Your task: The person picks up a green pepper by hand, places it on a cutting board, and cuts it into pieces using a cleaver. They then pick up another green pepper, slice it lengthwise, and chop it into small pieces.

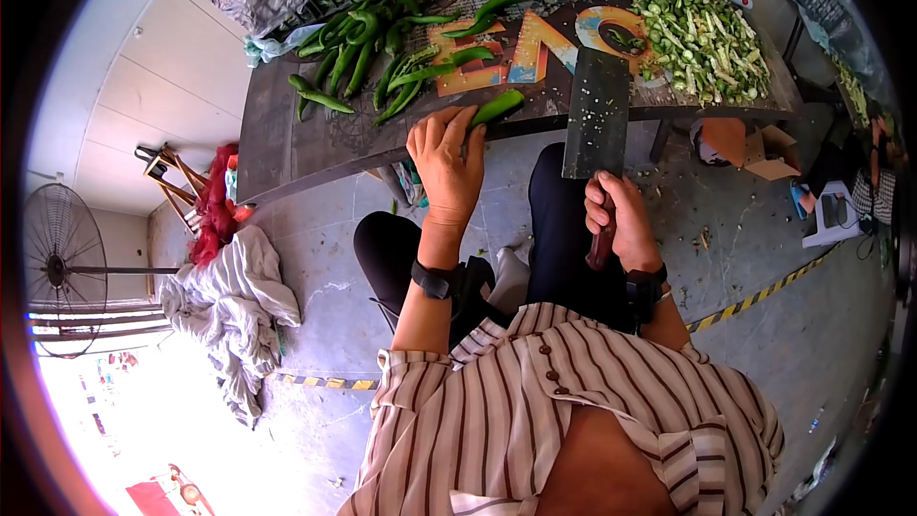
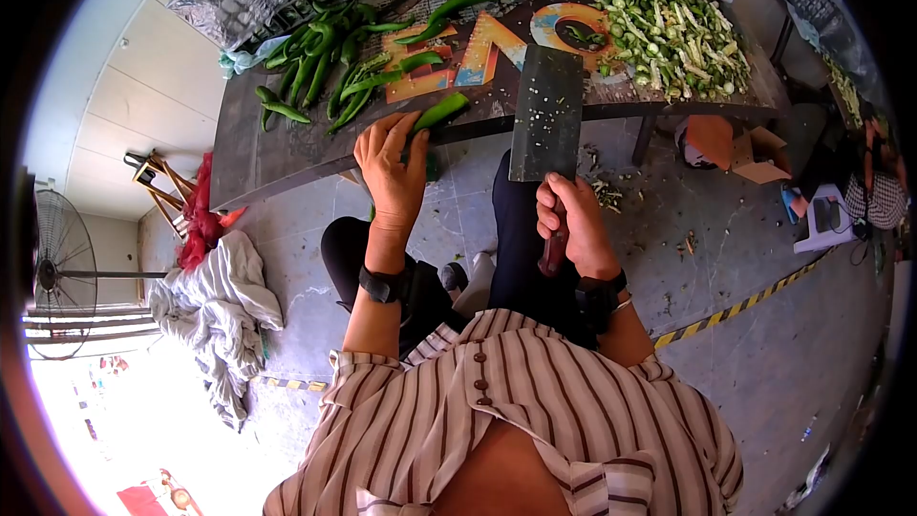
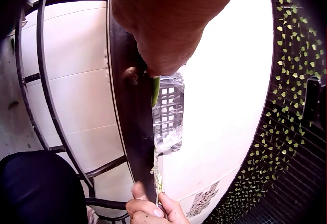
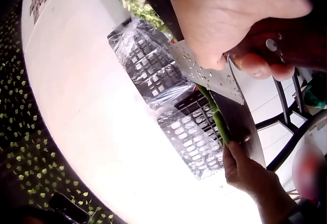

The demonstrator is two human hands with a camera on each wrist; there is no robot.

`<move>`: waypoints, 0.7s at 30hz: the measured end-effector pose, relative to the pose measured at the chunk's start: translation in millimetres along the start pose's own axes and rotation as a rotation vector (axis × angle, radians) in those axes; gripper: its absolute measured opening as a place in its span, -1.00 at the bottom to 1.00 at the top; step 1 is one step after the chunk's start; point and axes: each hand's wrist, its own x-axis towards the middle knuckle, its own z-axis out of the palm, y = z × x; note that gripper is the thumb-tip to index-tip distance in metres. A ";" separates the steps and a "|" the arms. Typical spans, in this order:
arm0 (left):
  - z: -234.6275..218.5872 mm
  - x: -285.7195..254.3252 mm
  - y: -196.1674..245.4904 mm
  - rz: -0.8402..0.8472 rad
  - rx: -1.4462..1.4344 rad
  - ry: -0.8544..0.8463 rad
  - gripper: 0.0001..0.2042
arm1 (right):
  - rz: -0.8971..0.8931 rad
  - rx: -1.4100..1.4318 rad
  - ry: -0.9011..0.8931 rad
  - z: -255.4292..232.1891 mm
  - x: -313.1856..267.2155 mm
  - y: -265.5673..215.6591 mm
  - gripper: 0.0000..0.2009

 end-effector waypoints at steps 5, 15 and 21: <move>0.6 0.9 -0.6 0.004 -0.005 0.004 -0.74 | -0.006 0.006 -0.008 1.6 -1.0 -1.2 -0.83; 1.4 10.4 1.6 0.049 0.073 0.043 -0.78 | -0.001 0.007 -0.016 -2.7 0.9 0.3 -0.84; -3.9 10.5 1.1 0.044 0.085 0.049 -0.77 | -0.001 0.002 -0.003 -0.1 0.6 -0.5 -0.84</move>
